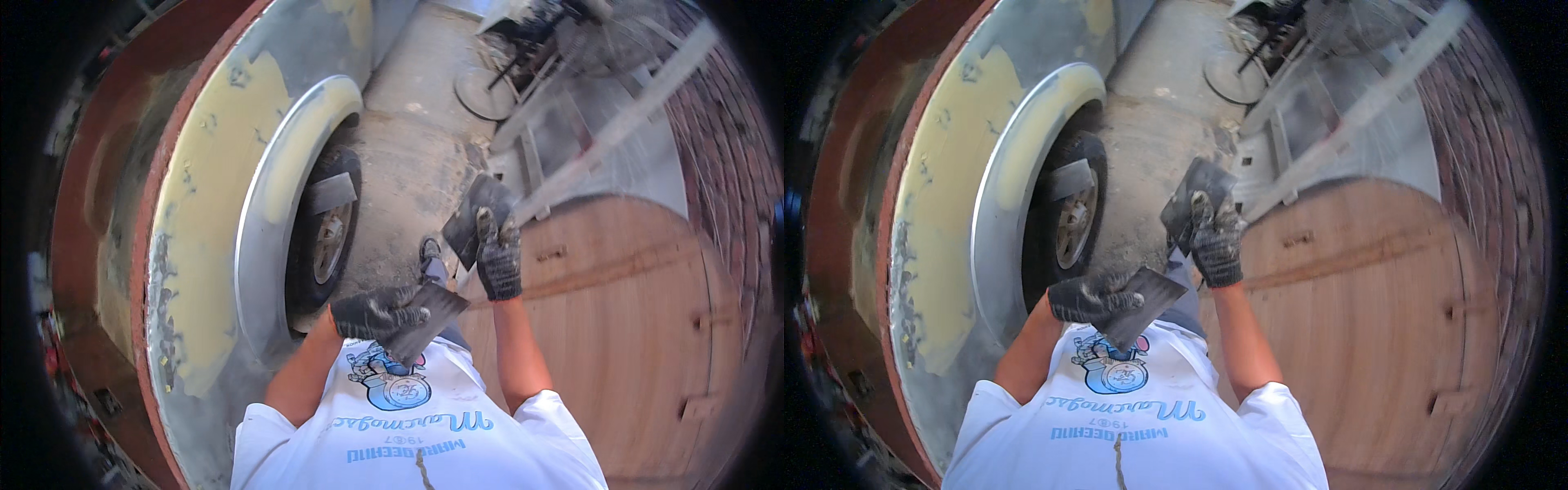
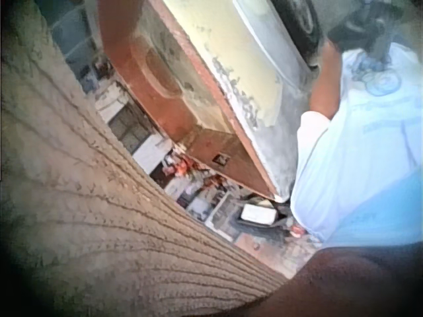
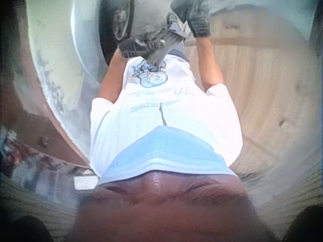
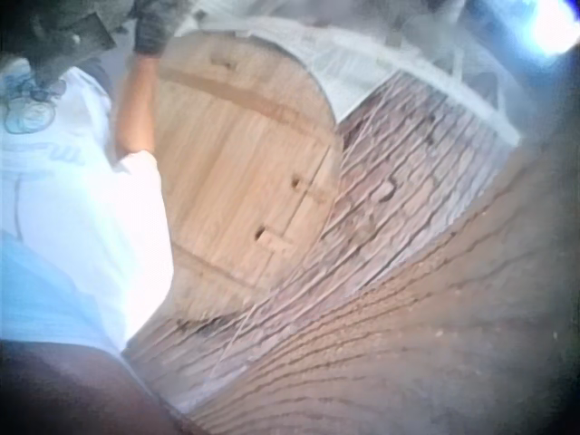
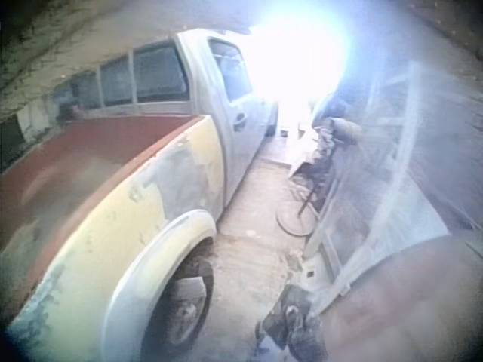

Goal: The person sands a car fender with sandpaper, then sits on the floor to mix body filler in a container and applies it to the fender using a spreader. The person works on the fender's wheel arch and side panel areas.

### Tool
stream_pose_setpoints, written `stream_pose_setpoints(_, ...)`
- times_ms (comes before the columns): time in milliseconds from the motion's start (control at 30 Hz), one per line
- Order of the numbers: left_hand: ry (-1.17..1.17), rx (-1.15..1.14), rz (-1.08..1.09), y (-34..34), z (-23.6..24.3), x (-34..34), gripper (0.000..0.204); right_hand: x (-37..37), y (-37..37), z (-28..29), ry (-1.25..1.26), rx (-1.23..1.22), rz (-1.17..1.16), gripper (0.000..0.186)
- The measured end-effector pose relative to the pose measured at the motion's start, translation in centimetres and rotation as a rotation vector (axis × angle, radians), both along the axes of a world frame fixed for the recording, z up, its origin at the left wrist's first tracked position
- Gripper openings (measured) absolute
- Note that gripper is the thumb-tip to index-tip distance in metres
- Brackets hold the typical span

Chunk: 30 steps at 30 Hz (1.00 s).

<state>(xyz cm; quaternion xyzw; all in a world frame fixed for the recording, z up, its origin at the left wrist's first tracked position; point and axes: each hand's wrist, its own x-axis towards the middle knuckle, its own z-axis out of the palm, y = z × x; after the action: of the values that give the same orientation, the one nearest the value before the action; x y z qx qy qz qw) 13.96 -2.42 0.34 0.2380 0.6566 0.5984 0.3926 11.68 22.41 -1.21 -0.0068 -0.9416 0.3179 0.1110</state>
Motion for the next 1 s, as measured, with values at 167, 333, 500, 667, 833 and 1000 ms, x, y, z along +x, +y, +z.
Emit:
stream_pose_setpoints(167, -0.178, -0.242, 0.638, 4.2, -9.1, -8.4, 0.038, -6.2, 4.6, -2.0, -0.218, -0.358, 0.258, 0.028)
stream_pose_setpoints(333, -0.151, -0.281, 0.721, 8.8, -19.3, -6.6, 0.029, -12.1, 12.9, -4.6, -0.191, 0.180, 0.494, 0.031)
stream_pose_setpoints(500, -0.297, -0.517, 1.033, 7.3, -24.2, -6.6, 0.026, -14.8, 18.9, -5.8, -0.548, -0.098, 0.364, 0.036)
stream_pose_setpoints(667, -0.996, 0.485, 1.520, 2.6, -26.3, -10.6, 0.056, -15.2, 21.7, -5.6, -0.637, -0.205, 0.141, 0.027)
stream_pose_setpoints(833, -0.947, 0.529, 1.637, 0.5, -28.7, -14.8, 0.056, -14.4, 22.4, -3.8, -0.740, -0.548, -0.018, 0.027)
stream_pose_setpoints(1000, -0.743, 0.743, 1.617, 0.7, -29.7, -15.3, 0.048, -14.9, 20.5, -1.5, -0.800, -0.494, 0.062, 0.028)
